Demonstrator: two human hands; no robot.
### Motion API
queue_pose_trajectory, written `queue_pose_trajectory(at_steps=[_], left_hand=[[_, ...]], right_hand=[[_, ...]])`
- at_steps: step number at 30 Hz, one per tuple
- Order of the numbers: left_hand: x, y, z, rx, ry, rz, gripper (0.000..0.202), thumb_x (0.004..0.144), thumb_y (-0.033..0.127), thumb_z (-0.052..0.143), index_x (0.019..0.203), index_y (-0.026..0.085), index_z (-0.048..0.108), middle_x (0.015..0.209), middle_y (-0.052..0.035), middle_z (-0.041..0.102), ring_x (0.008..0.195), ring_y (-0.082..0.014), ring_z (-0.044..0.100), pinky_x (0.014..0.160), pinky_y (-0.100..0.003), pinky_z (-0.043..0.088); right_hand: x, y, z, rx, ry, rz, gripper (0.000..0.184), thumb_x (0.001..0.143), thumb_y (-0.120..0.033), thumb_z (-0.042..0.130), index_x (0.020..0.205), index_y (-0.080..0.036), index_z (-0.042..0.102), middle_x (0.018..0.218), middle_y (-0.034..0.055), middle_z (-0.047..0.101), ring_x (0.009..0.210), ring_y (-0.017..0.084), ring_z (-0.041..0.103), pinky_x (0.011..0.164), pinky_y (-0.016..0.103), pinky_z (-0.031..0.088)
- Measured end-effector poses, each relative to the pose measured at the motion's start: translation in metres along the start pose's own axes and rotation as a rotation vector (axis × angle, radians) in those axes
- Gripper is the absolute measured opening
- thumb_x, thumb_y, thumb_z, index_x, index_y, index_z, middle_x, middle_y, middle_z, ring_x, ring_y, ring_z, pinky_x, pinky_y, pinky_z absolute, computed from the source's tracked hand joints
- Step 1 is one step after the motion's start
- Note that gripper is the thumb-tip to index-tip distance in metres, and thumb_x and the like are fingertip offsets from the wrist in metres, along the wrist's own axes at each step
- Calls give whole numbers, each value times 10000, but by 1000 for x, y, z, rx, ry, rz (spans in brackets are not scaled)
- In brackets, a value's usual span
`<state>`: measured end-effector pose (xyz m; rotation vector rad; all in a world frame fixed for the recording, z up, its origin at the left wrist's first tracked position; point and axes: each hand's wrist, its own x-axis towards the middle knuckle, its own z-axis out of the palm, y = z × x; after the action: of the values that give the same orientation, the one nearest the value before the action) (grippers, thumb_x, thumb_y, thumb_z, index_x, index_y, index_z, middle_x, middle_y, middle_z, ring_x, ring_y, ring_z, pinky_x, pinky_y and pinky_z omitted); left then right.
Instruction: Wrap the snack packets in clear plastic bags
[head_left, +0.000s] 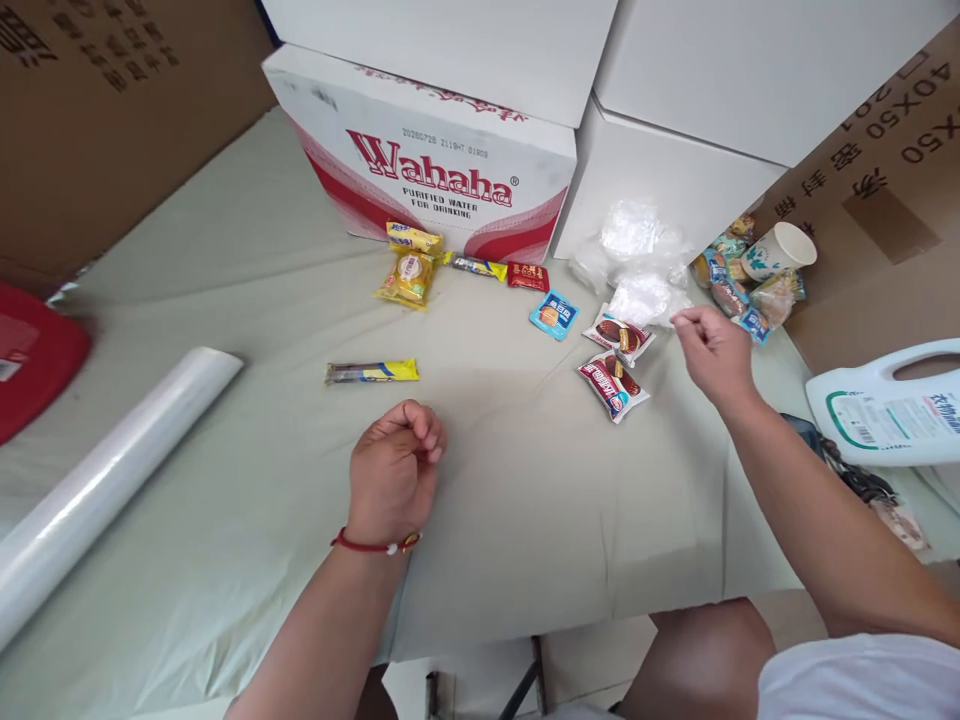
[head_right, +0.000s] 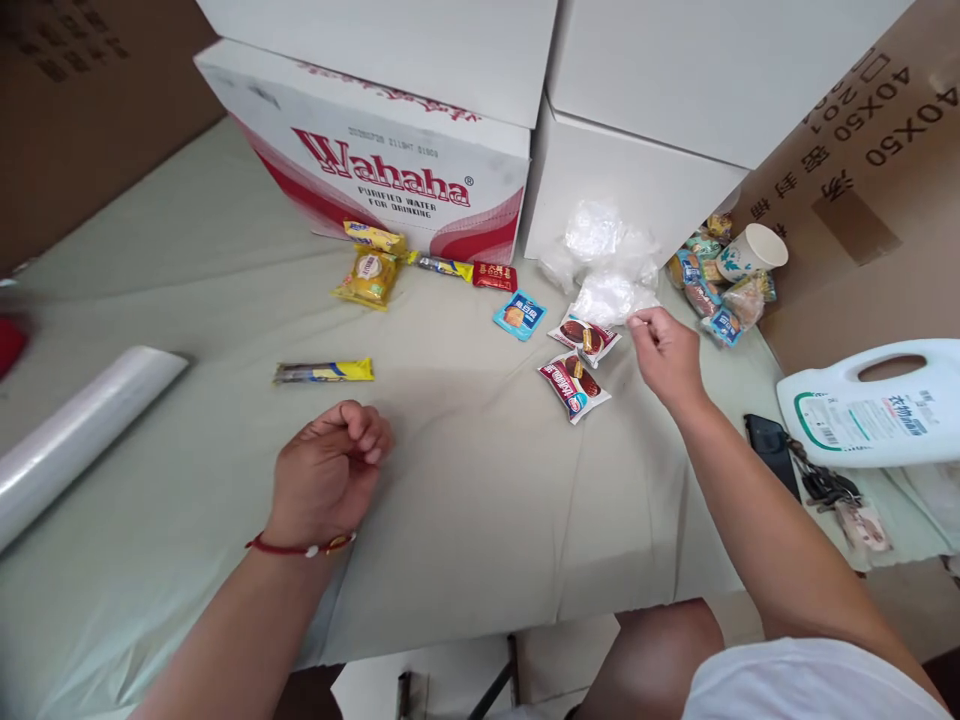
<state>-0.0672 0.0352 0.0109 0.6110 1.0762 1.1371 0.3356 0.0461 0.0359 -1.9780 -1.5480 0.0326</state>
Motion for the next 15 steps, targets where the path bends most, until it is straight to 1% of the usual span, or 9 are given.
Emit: queue_pose_trajectory(at_steps=[2, 4, 6, 8, 9, 10, 12, 13, 15], left_hand=[[1, 1, -1, -19, 30, -80, 116, 496, 107, 547, 544, 197, 492, 532, 34, 442, 506, -95, 396, 496, -230, 265], [1, 0, -1, -12, 37, -136, 120, 482, 104, 551, 559, 192, 521, 543, 31, 478, 517, -92, 421, 494, -216, 279], [1, 0, 0, -5, 34, -155, 124, 473, 104, 548, 564, 188, 537, 547, 29, 499, 522, -90, 430, 492, -208, 292], [2, 1, 2, -5, 26, -153, 124, 468, 106, 546, 565, 184, 544, 549, 30, 512, 524, -85, 434, 495, -201, 305], [3, 1, 4, -6, 24, -148, 124, 468, 108, 547, 567, 182, 547, 550, 31, 517, 523, -83, 436, 496, -199, 310], [4, 2, 5, -7, 23, -143, 125, 468, 111, 549, 571, 181, 551, 552, 33, 522, 522, -81, 437, 496, -197, 310], [6, 3, 9, -11, 19, -134, 123, 471, 116, 553, 576, 179, 555, 552, 35, 528, 519, -78, 439, 497, -194, 311], [7, 4, 10, -10, 13, -134, 121, 473, 119, 553, 578, 179, 556, 551, 36, 529, 519, -77, 440, 499, -194, 312], [8, 4, 13, -4, -10, -139, 116, 481, 123, 551, 582, 179, 554, 552, 37, 530, 520, -77, 442, 504, -197, 314]], right_hand=[[10, -23, 5, -39, -8, -83, 217, 941, -345, 567, 935, -193, 721, 702, 8, 557, 640, 172, 507, 678, 315, 418], [25, -37, 10, -128, 14, -125, 185, 914, -290, 571, 910, -187, 725, 796, 49, 601, 727, 200, 559, 733, 340, 446], [41, -42, 14, -232, 69, -108, 201, 911, -293, 581, 1001, -185, 725, 928, 91, 641, 838, 237, 591, 791, 372, 460], [54, -41, 19, -315, 121, -47, 285, 901, -358, 633, 1122, -188, 698, 1037, 117, 660, 916, 265, 597, 820, 397, 461], [60, -39, 21, -345, 114, 1, 319, 876, -385, 677, 1127, -189, 691, 1034, 120, 669, 924, 276, 597, 816, 403, 458], [64, -38, 23, -371, 74, 55, 315, 841, -391, 721, 1082, -189, 697, 984, 115, 679, 910, 284, 597, 802, 404, 454], [69, -39, 24, -406, -35, 141, 197, 793, -342, 762, 910, -195, 699, 831, 92, 677, 855, 288, 601, 769, 398, 442], [68, -42, 22, -400, -54, 149, 137, 794, -314, 750, 836, -202, 684, 779, 79, 667, 830, 283, 603, 761, 394, 439], [59, -55, 14, -278, 23, 89, 111, 818, -307, 713, 789, -213, 661, 780, 60, 666, 784, 248, 600, 751, 378, 443]])
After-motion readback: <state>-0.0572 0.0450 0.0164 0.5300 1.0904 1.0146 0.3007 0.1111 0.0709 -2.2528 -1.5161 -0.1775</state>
